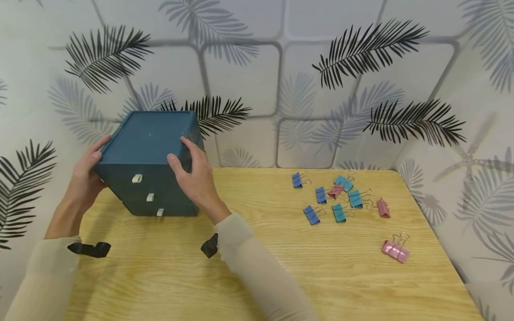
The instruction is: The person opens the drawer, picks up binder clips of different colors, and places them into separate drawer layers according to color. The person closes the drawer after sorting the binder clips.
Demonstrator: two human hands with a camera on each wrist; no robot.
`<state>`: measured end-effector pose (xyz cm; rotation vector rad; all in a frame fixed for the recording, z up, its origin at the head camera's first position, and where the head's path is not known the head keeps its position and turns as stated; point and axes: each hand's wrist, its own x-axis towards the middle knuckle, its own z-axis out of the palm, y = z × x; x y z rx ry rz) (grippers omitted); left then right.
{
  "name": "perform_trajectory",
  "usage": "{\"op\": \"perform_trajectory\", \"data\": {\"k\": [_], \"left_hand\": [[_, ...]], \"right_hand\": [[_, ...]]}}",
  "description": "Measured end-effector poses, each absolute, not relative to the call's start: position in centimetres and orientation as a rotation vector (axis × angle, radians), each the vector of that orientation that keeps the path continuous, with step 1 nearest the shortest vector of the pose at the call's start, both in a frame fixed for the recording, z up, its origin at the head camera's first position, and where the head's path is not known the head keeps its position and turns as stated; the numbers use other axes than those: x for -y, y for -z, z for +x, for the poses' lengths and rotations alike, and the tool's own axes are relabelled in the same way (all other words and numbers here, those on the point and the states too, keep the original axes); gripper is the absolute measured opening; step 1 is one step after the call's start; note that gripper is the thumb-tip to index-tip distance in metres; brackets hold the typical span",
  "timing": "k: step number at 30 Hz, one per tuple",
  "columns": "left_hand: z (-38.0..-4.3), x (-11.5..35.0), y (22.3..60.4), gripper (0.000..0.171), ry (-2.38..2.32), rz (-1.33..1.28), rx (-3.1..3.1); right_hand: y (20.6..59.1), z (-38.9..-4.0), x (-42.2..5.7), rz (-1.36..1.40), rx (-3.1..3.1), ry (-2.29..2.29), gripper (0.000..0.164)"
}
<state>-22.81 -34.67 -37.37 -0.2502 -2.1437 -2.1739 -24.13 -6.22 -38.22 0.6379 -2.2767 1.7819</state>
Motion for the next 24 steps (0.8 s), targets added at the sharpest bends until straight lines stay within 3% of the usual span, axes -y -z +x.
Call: {"op": "perform_trajectory", "data": {"k": [24], "left_hand": [[-23.00,34.25,37.51,0.056,2.297,-0.293,2.008]], "right_hand": [[38.42,-24.17,6.58,0.606,2.287,-1.956,0.066]]}}
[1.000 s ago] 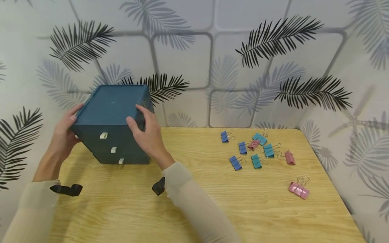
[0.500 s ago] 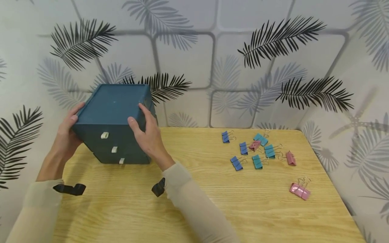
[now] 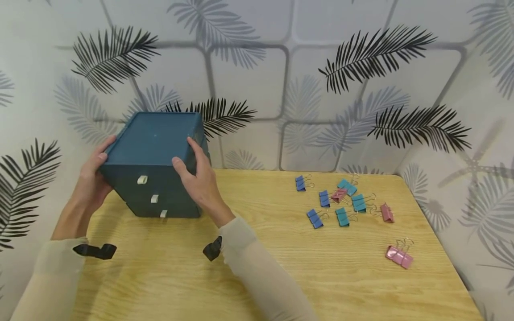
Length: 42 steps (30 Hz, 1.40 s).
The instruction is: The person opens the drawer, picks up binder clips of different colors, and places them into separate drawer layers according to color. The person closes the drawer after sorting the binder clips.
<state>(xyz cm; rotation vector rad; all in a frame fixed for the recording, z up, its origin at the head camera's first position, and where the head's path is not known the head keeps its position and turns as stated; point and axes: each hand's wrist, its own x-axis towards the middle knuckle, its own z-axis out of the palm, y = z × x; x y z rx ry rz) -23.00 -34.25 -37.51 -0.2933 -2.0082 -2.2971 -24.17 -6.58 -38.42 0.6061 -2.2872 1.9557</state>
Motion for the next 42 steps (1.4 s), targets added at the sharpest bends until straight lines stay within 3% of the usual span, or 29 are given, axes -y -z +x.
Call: {"op": "perform_trajectory", "data": {"k": [16,42], "left_hand": [[-22.3,32.0,37.6,0.055,2.386,-0.333,1.869],[-21.7,23.2,37.4,0.053,2.321,-0.360,1.932]], "right_hand": [[37.5,-23.5,4.1,0.649,2.288,-2.062,0.066],[37.5,-21.9,-4.8,0.578,2.278,-2.130,0.062]]}}
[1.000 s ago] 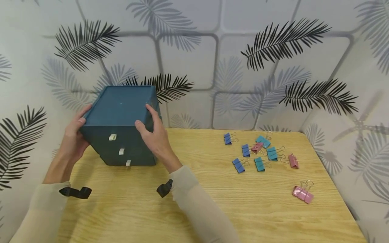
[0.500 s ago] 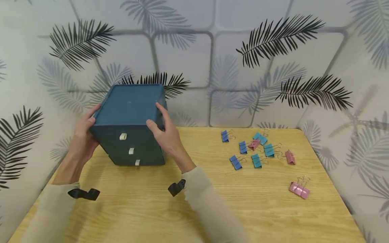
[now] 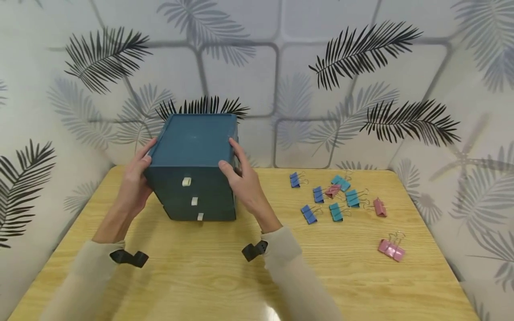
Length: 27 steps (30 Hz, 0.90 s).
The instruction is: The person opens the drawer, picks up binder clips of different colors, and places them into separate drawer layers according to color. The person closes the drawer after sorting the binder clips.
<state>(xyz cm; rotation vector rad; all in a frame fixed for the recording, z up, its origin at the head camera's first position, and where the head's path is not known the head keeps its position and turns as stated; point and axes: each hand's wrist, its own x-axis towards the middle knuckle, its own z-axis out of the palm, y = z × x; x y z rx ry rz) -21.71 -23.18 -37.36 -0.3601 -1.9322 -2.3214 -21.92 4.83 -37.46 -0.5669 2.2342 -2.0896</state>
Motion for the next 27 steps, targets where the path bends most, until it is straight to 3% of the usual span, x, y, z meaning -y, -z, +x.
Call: {"op": "perform_trajectory", "data": {"k": [27], "left_hand": [[-22.5,14.1,38.3,0.054,2.280,-0.404,1.930]], "right_hand": [[37.4,-21.8,-14.4,-0.488,-2.205,2.070,0.060]]}}
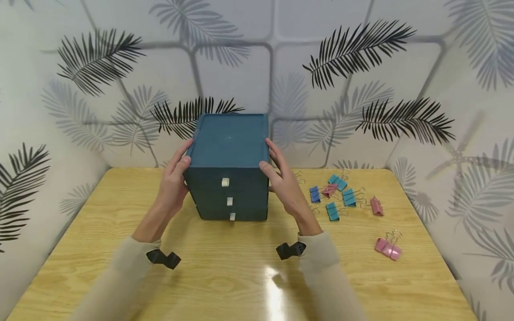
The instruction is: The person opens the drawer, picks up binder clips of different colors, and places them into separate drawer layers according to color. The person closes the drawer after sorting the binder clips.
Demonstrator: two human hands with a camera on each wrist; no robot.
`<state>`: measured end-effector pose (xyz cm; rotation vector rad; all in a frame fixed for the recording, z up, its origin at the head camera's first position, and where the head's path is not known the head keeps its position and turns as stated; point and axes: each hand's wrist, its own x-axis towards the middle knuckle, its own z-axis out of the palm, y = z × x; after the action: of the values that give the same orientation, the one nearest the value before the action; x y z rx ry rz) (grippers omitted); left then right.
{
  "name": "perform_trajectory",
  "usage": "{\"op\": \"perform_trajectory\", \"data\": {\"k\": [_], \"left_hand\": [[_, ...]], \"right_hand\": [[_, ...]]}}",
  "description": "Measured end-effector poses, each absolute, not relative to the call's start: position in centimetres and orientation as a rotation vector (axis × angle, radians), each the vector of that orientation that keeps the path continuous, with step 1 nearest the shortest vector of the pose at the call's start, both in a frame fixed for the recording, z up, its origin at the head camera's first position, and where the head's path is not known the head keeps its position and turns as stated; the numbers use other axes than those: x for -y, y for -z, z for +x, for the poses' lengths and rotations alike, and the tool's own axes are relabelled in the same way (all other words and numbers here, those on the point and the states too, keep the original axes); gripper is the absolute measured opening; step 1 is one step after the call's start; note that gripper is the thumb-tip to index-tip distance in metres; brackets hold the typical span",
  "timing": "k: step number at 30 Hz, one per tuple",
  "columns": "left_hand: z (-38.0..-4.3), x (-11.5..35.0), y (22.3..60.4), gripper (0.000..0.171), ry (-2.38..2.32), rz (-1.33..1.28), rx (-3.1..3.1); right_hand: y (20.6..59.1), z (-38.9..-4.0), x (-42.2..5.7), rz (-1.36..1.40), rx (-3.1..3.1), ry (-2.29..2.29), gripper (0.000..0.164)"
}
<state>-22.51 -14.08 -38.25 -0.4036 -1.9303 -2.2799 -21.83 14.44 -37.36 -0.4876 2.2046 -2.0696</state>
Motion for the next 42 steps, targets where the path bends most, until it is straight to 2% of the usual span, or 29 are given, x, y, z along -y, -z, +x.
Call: {"op": "perform_trajectory", "data": {"k": [29,42], "left_hand": [[-23.2,11.5,38.9,0.054,2.155,-0.484,1.984],[-23.4,12.3,39.0,0.053,2.143,-0.485,2.037]], "right_hand": [[37.7,-22.4,-17.3,-0.467,-2.228,2.049,0.059],[37.5,-22.8,-17.0,-0.499,-2.190,2.055,0.061]]}}
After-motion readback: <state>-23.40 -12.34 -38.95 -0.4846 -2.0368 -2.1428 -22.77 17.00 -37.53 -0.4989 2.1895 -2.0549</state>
